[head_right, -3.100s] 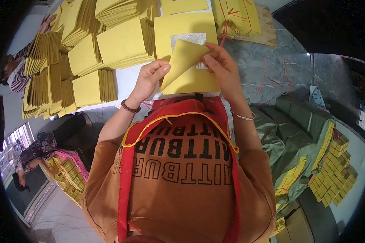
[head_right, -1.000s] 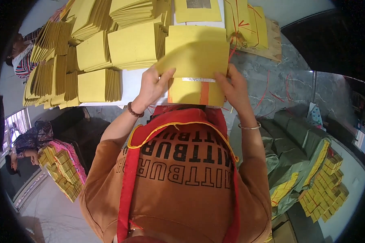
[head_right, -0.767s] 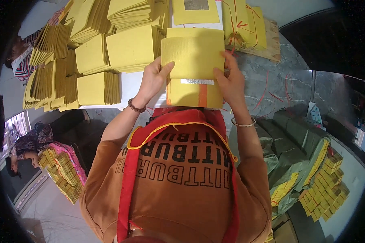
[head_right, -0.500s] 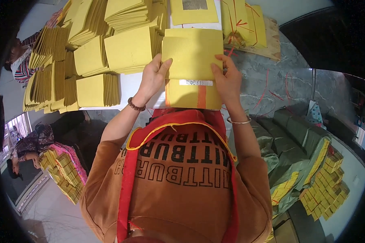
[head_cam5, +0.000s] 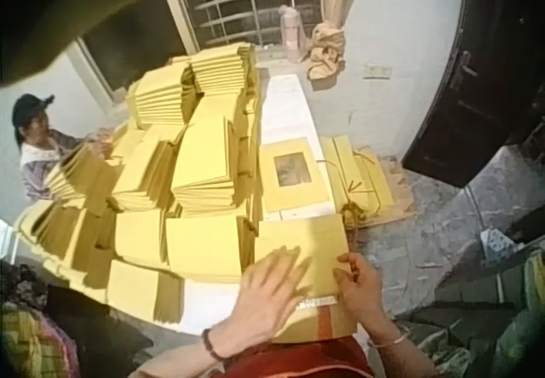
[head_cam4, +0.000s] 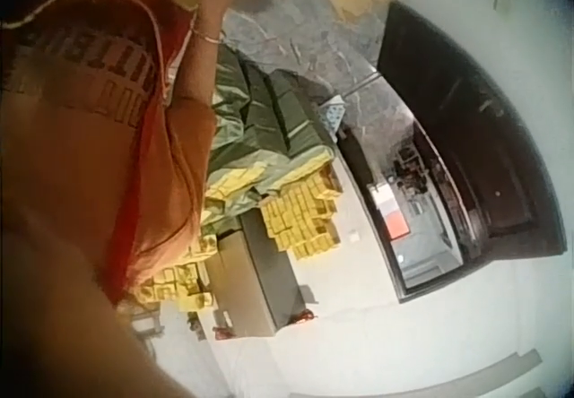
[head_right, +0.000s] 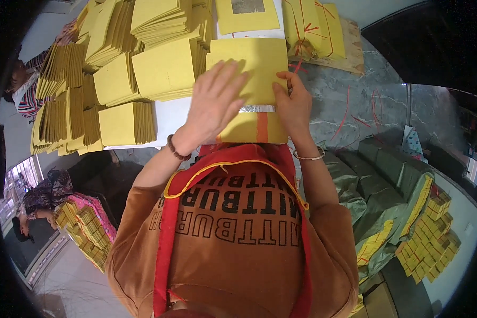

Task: Organizing and stacking yellow paper products on a table in a workspace.

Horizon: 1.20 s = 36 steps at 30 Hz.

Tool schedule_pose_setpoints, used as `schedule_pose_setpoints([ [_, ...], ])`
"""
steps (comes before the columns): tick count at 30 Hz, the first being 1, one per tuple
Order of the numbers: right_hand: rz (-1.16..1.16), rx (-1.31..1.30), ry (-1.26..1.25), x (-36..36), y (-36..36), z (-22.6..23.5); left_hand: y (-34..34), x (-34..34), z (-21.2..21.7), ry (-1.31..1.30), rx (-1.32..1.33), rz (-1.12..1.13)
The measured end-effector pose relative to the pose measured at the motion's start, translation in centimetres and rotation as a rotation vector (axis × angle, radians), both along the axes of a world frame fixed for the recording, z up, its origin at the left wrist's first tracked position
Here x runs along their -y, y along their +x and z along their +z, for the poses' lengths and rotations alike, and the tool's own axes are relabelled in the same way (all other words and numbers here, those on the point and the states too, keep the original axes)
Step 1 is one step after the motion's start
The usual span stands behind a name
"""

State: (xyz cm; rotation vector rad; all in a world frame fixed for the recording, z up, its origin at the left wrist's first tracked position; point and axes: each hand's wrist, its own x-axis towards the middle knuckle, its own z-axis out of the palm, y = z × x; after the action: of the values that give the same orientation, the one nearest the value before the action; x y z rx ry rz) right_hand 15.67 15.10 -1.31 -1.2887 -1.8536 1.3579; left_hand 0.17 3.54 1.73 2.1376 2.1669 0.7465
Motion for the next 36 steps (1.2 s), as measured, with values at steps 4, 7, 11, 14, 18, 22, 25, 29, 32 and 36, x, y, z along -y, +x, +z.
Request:
schedule_pose_setpoints([
  [4, 0.014, 0.049, -0.006, -0.1, 0.2, -0.1, 0.1, -0.3, -2.9, -0.194, -0.098, -0.071],
  [7, 0.045, 0.259, 0.404, 1.0, 0.3, 0.3, -0.1, -0.2, -3.3, -0.221, -0.100, -0.079],
  [11, 0.404, 0.459, 0.939, 2.3, -0.2, 0.6, -0.2, -0.2, -3.4, -0.226, -0.088, -0.087],
  [14, 0.386, 0.499, 0.825, 2.7, -0.2, -1.6, -0.7, -0.4, -3.6, -0.207, -0.125, -0.130],
  [18, 0.376, 0.536, 0.845, 2.9, -0.5, -1.6, -1.1, -0.2, -3.9, -0.157, 0.056, -0.127],
  [22, 0.359, 0.602, 0.835, 3.0, -0.5, -1.8, -1.0, -0.2, -3.2, -0.109, -0.054, -0.156],
  [25, 0.394, 0.539, 0.766, 2.5, -0.4, -1.9, -1.0, -0.5, -2.9, -0.047, -0.229, -0.222],
  [29, 0.383, -0.171, 0.121, 1.1, 1.4, -1.9, 0.2, -1.1, -2.2, -0.017, -0.527, -0.195],
  [32, 0.198, -0.331, 0.145, 1.4, 1.4, -0.7, 0.7, -1.7, -2.5, -0.014, -0.546, -0.053],
  [36, 0.051, -0.382, 0.217, 2.3, 0.9, 0.4, -0.8, -1.7, -0.8, -0.023, -0.182, -0.083],
])
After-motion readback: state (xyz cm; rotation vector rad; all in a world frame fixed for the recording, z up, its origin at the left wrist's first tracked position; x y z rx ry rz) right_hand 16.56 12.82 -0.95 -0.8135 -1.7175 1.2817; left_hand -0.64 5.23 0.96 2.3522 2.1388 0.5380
